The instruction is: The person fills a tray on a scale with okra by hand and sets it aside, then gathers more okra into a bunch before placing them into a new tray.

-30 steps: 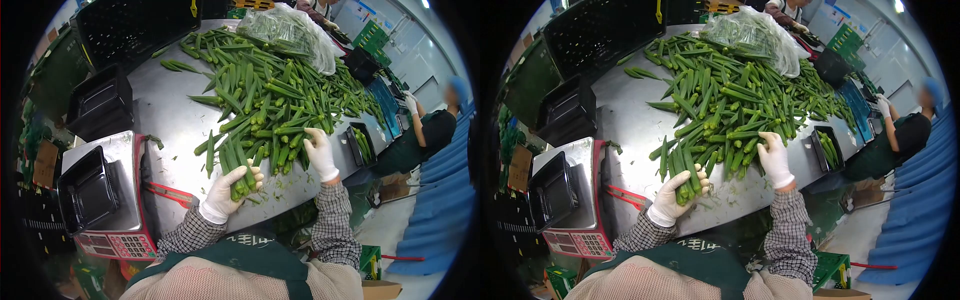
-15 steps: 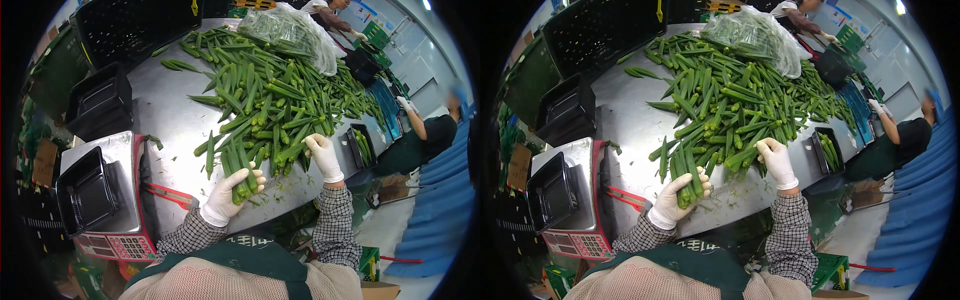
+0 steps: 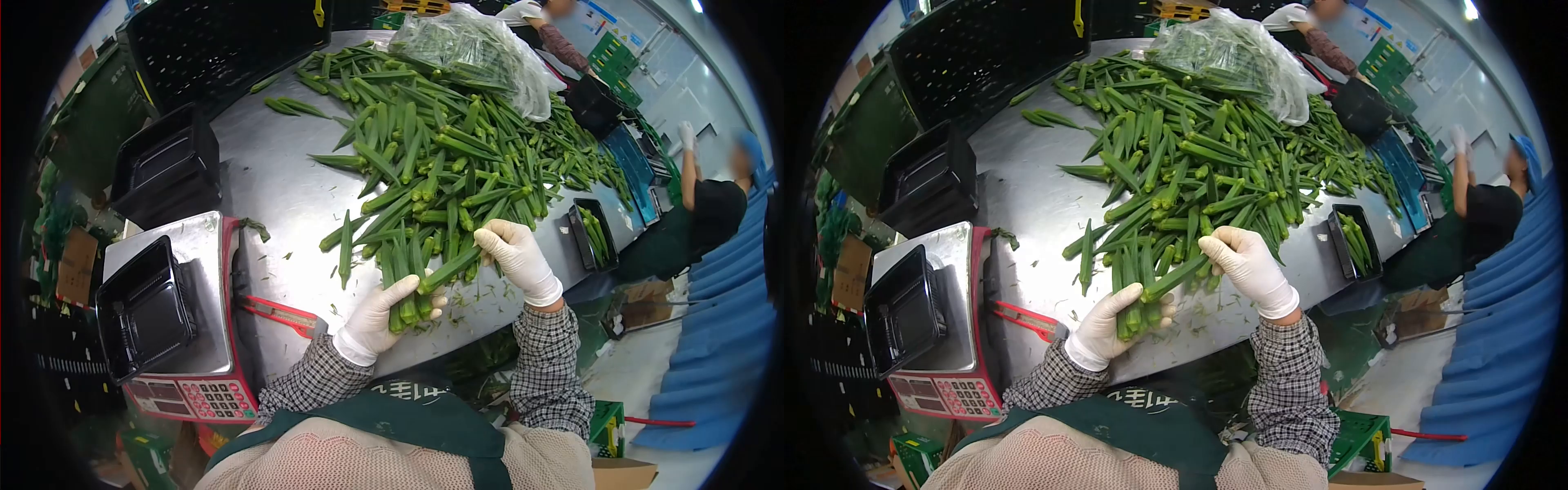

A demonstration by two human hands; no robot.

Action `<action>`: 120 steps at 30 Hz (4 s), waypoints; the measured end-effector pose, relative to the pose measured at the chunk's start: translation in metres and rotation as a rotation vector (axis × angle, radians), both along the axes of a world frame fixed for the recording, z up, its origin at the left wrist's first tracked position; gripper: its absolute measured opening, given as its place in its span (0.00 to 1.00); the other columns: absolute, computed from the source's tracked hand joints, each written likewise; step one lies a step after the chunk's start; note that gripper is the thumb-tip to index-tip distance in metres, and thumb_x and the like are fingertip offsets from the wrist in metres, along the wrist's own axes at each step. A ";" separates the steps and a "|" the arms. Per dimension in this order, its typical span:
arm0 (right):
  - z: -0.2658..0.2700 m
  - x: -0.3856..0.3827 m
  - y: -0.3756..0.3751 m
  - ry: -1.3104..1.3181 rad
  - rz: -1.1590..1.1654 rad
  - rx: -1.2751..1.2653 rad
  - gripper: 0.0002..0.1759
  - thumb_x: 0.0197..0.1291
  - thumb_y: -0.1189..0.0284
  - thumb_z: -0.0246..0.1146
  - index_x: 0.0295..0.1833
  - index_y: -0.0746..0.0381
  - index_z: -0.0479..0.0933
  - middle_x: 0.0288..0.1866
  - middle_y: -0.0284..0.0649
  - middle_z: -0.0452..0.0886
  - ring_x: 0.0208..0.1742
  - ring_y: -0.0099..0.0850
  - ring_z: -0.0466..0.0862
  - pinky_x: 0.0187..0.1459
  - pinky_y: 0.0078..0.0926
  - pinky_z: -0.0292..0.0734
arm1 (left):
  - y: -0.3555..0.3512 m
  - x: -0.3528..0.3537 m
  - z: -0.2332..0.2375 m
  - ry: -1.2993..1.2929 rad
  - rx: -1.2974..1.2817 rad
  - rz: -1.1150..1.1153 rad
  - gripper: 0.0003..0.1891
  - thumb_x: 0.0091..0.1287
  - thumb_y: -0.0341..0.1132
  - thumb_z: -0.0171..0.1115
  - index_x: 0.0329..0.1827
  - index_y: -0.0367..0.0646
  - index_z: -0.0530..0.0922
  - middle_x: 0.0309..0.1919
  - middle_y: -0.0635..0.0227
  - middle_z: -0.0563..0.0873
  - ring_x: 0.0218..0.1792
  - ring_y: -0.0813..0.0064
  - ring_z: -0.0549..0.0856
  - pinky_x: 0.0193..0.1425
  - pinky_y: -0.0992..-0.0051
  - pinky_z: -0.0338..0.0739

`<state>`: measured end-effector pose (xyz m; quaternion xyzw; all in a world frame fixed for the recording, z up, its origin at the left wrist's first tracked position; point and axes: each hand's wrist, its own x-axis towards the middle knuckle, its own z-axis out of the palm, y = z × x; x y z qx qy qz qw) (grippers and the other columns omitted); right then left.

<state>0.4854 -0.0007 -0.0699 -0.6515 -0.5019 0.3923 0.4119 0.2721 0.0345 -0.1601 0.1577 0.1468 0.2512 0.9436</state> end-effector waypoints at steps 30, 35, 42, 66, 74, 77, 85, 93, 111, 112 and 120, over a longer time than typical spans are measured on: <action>-0.026 0.088 -0.017 -0.168 -0.595 0.516 0.10 0.61 0.80 0.57 0.49 0.68 0.73 0.37 0.35 0.77 0.34 0.21 0.78 0.38 0.16 0.73 | -0.002 -0.004 0.004 -0.201 -0.022 0.026 0.25 0.63 0.29 0.56 0.64 0.34 0.62 0.51 0.52 0.78 0.51 0.59 0.81 0.58 0.60 0.77; -0.042 0.047 -0.029 0.168 -0.504 0.531 0.10 0.61 0.81 0.57 0.48 0.67 0.72 0.40 0.36 0.78 0.37 0.22 0.80 0.42 0.17 0.76 | -0.002 -0.004 0.003 -0.176 0.039 0.034 0.26 0.63 0.28 0.55 0.64 0.35 0.62 0.53 0.51 0.77 0.55 0.58 0.79 0.60 0.60 0.75; -0.052 -0.009 -0.025 0.010 -0.366 0.683 0.14 0.56 0.88 0.56 0.47 0.64 0.70 0.48 0.40 0.75 0.47 0.26 0.76 0.53 0.23 0.71 | -0.003 -0.002 0.009 -0.219 -0.071 0.078 0.26 0.62 0.26 0.56 0.64 0.35 0.62 0.58 0.47 0.72 0.59 0.56 0.75 0.61 0.60 0.73; -0.077 0.082 0.038 -0.336 -0.572 0.054 0.28 0.57 0.59 0.64 0.53 0.72 0.72 0.31 0.38 0.79 0.26 0.23 0.76 0.28 0.20 0.71 | 0.000 -0.002 0.003 -0.337 -0.112 0.129 0.25 0.62 0.24 0.53 0.63 0.34 0.62 0.59 0.46 0.72 0.57 0.54 0.77 0.60 0.56 0.75; -0.079 0.092 0.033 0.117 -0.521 -0.033 0.16 0.62 0.63 0.60 0.42 0.67 0.76 0.24 0.31 0.74 0.16 0.17 0.71 0.17 0.13 0.65 | 0.002 -0.002 0.002 -0.350 -0.173 0.129 0.26 0.62 0.24 0.53 0.65 0.36 0.61 0.58 0.47 0.73 0.56 0.55 0.77 0.60 0.56 0.75; -0.077 0.097 0.023 0.149 -0.460 -0.013 0.15 0.62 0.63 0.59 0.43 0.65 0.76 0.28 0.32 0.77 0.18 0.17 0.73 0.19 0.13 0.67 | 0.002 -0.001 0.001 -0.315 -0.171 0.122 0.29 0.61 0.25 0.54 0.67 0.40 0.59 0.57 0.51 0.74 0.55 0.54 0.78 0.61 0.54 0.73; -0.063 0.089 0.009 0.435 -0.303 0.141 0.10 0.66 0.70 0.54 0.43 0.64 0.76 0.34 0.33 0.81 0.22 0.16 0.74 0.24 0.11 0.69 | 0.002 -0.001 0.000 -0.312 -0.147 0.135 0.30 0.61 0.26 0.55 0.68 0.40 0.58 0.58 0.51 0.74 0.55 0.55 0.78 0.61 0.55 0.73; -0.018 0.094 -0.065 -0.171 -0.049 -0.264 0.16 0.60 0.68 0.59 0.48 0.69 0.77 0.36 0.36 0.81 0.28 0.17 0.75 0.31 0.13 0.71 | 0.005 -0.001 -0.002 -0.320 -0.166 0.159 0.28 0.61 0.26 0.55 0.66 0.37 0.60 0.57 0.49 0.74 0.55 0.55 0.78 0.60 0.57 0.75; -0.078 0.096 0.027 0.176 -0.403 0.033 0.29 0.57 0.73 0.61 0.63 0.71 0.63 0.38 0.39 0.79 0.22 0.19 0.71 0.24 0.17 0.69 | 0.006 0.000 -0.004 -0.274 -0.166 0.179 0.29 0.61 0.28 0.56 0.67 0.39 0.61 0.57 0.50 0.75 0.54 0.55 0.78 0.60 0.58 0.74; -0.070 0.092 0.016 0.300 -0.365 0.066 0.28 0.58 0.74 0.60 0.63 0.71 0.63 0.41 0.40 0.79 0.23 0.19 0.72 0.26 0.16 0.70 | 0.004 0.000 -0.004 -0.273 -0.182 0.173 0.29 0.61 0.28 0.56 0.67 0.38 0.60 0.57 0.50 0.75 0.54 0.55 0.78 0.60 0.58 0.74; -0.054 0.073 -0.018 0.697 -0.107 0.194 0.27 0.58 0.77 0.58 0.64 0.70 0.63 0.49 0.46 0.78 0.29 0.20 0.74 0.34 0.16 0.73 | 0.000 0.003 -0.002 -0.297 -0.139 0.155 0.24 0.62 0.27 0.56 0.62 0.33 0.64 0.55 0.47 0.75 0.54 0.56 0.79 0.59 0.59 0.76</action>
